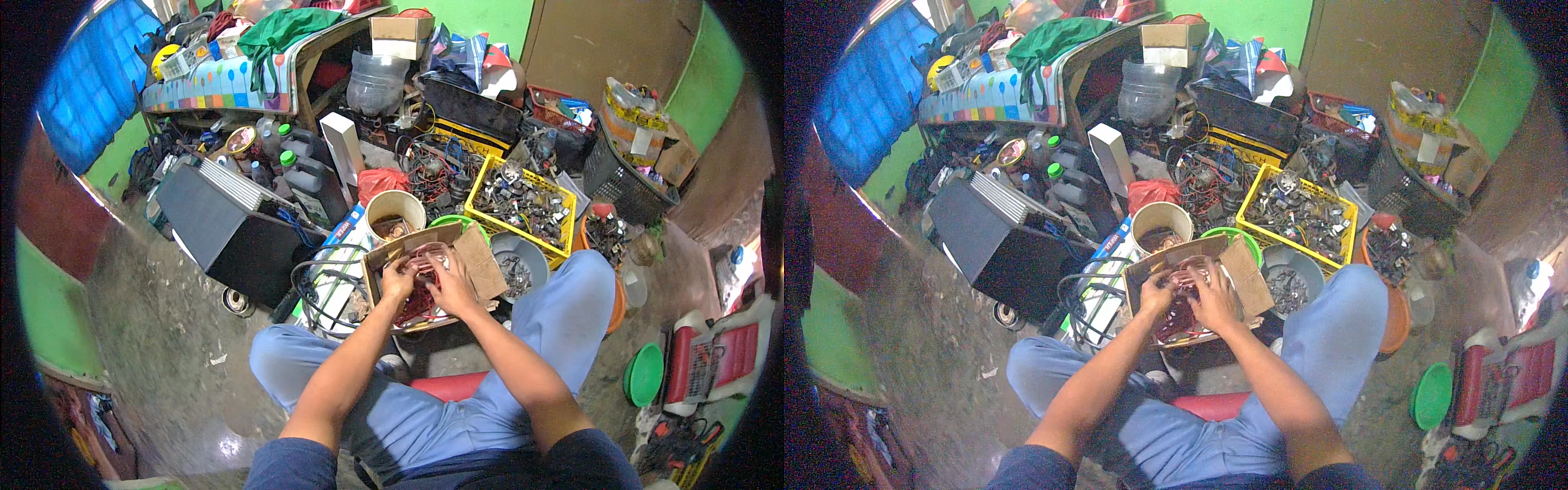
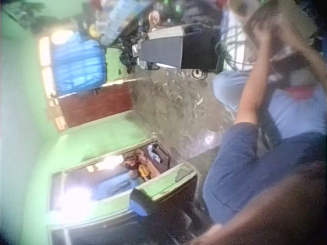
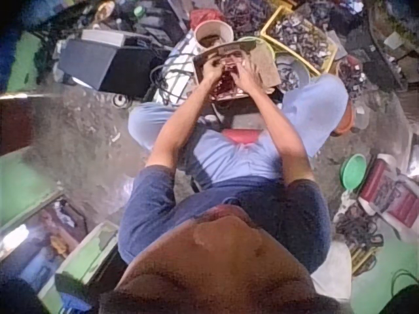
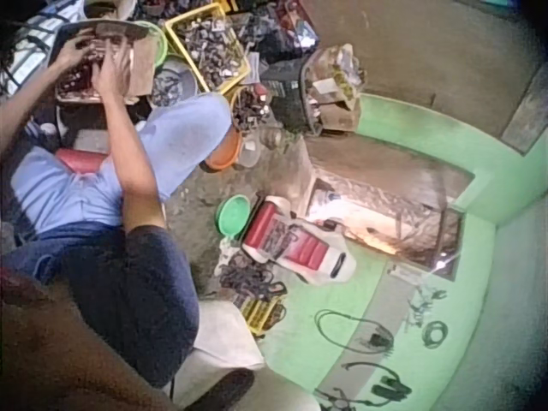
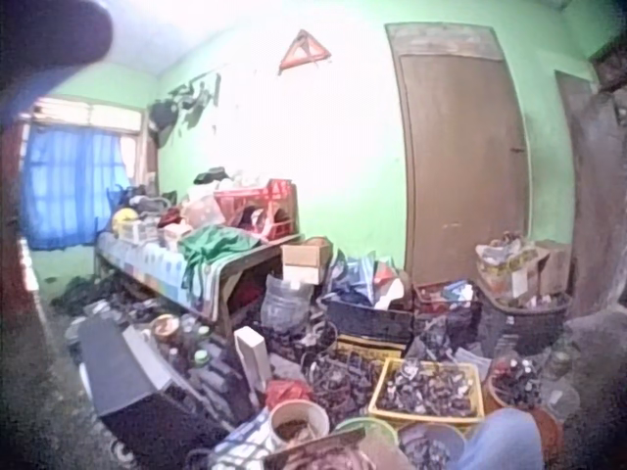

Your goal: The person manipulates a bundle of wires and a small electronic component, stripping wire insulation by hand and inserting wire ends into a connector block. They also sort through wires inside a cardboard box.

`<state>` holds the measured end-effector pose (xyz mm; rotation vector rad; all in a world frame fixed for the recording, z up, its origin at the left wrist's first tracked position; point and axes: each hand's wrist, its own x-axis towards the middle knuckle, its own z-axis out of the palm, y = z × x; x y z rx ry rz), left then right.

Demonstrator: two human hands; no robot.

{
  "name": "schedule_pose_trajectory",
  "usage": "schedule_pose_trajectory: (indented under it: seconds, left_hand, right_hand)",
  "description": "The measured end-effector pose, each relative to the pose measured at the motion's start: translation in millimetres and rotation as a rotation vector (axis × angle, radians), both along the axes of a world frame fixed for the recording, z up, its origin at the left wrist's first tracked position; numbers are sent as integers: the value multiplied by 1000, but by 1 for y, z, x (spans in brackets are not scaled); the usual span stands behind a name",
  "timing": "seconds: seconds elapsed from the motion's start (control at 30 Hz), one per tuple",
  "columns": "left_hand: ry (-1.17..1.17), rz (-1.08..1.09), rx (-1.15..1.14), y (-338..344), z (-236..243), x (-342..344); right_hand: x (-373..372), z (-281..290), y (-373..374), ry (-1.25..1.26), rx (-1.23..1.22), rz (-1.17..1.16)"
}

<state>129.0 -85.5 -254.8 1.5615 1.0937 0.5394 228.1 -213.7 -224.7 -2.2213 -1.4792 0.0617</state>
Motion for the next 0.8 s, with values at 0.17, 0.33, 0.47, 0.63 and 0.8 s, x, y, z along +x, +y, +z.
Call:
schedule_pose_trajectory:
  seconds: [0.17, 0.33, 0.47, 0.63, 0.8]
  left_hand:
    - [184, -123, 132, -13, -11, 5]
    - [213, -264, 269, -18, -24, 0]
    - [237, -146, 249, -22, -20, 0]
    - [185, -111, 222, -36, 14, -2]
    - [100, -189, 404, -26, 61, 7]
  right_hand:
    - [12, -43, -25, 97, -268, 24]
    - [12, -35, -33, 220, -232, 32]
    - [14, -24, -35, 266, -10, 45]
    - [25, 13, -48, 165, 35, 113]
    - [68, 79, -53, -75, 24, 278]
